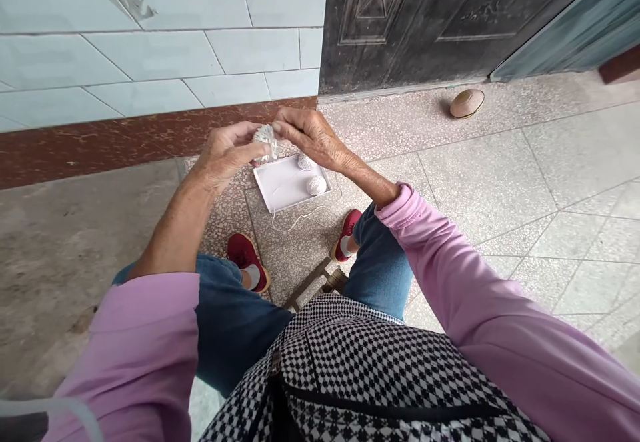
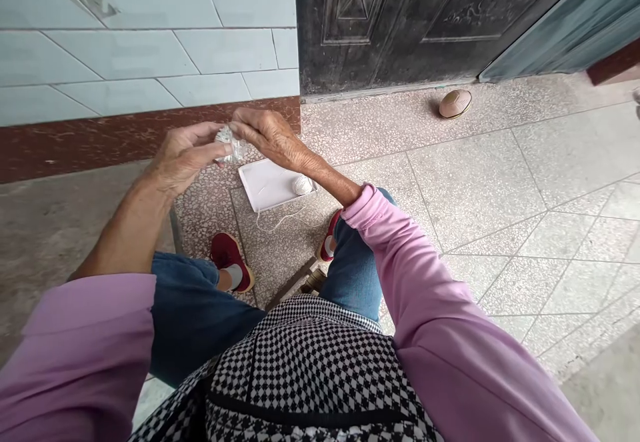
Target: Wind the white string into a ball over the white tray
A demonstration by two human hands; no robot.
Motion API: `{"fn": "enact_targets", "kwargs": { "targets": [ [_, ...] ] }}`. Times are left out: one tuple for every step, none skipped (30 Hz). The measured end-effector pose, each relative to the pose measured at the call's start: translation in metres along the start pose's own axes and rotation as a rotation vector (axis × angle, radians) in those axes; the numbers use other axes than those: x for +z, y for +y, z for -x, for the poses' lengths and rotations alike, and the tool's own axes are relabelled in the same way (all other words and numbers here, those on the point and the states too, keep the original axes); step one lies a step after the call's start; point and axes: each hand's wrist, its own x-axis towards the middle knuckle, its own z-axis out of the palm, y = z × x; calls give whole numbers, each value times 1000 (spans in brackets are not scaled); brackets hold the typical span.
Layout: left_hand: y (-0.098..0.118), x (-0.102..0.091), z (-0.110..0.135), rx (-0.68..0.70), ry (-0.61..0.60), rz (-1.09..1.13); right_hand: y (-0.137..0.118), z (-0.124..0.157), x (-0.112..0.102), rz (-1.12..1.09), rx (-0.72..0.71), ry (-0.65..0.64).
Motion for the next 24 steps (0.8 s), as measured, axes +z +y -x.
{"fn": "enact_targets", "kwargs": {
  "targets": [
    [3,0,3,-12,-63,19,3,-1,-3,-2,-8,25],
    [6,0,5,-24,-129,38,5,-1,-6,-7,-15,45],
    [10,0,7,-36,-185,53,7,-1,-7,-12,-17,57],
    [13,0,9,-48,-230,62,10,-1,-7,-16,-15,61],
    [16,1,11,-56,-262,67,12,-2,-7,-23,-10,54],
    [19,3,12,-62,-285,72,14,-3,-5,-35,-8,40],
    [21,4,14,-65,-299,80,16,-4,-3,-53,-9,24],
    [22,6,15,-65,-302,91,18,-6,-1,-76,-11,20],
    [22,8,16,-65,-290,106,20,-7,1,-98,-13,20],
    [21,9,15,-65,-265,125,23,-9,3,-114,-13,23],
    [18,10,14,-64,-227,149,25,-11,5,-121,-9,30],
    [15,10,11,-59,-180,174,27,-13,6,-115,3,36],
    [10,9,7,-49,-130,198,28,-14,8,-96,19,34],
    [5,7,2,-32,-83,219,29,-14,10,-68,35,25],
    [-1,4,-3,-8,-39,239,29,-14,12,-33,49,9],
    [-7,2,-9,18,-3,251,28,-13,15,4,61,-4],
    [-13,-1,-15,44,29,263,26,-11,18,40,72,-27],
    [-18,-4,-20,69,57,278,24,-9,23,70,80,-54],
    [-23,-7,-25,95,82,292,21,-7,27,92,85,-80],
    [-27,-10,-28,122,107,305,18,-5,32,106,90,-108],
    [-30,-12,-31,146,130,314,14,-2,37,117,95,-134],
    [-34,-13,-34,166,153,319,11,1,42,127,98,-158],
    [-36,-15,-35,180,180,320,7,3,46,138,98,-182],
    [-39,-15,-36,189,209,313,4,5,50,149,96,-206]
  ]
}}
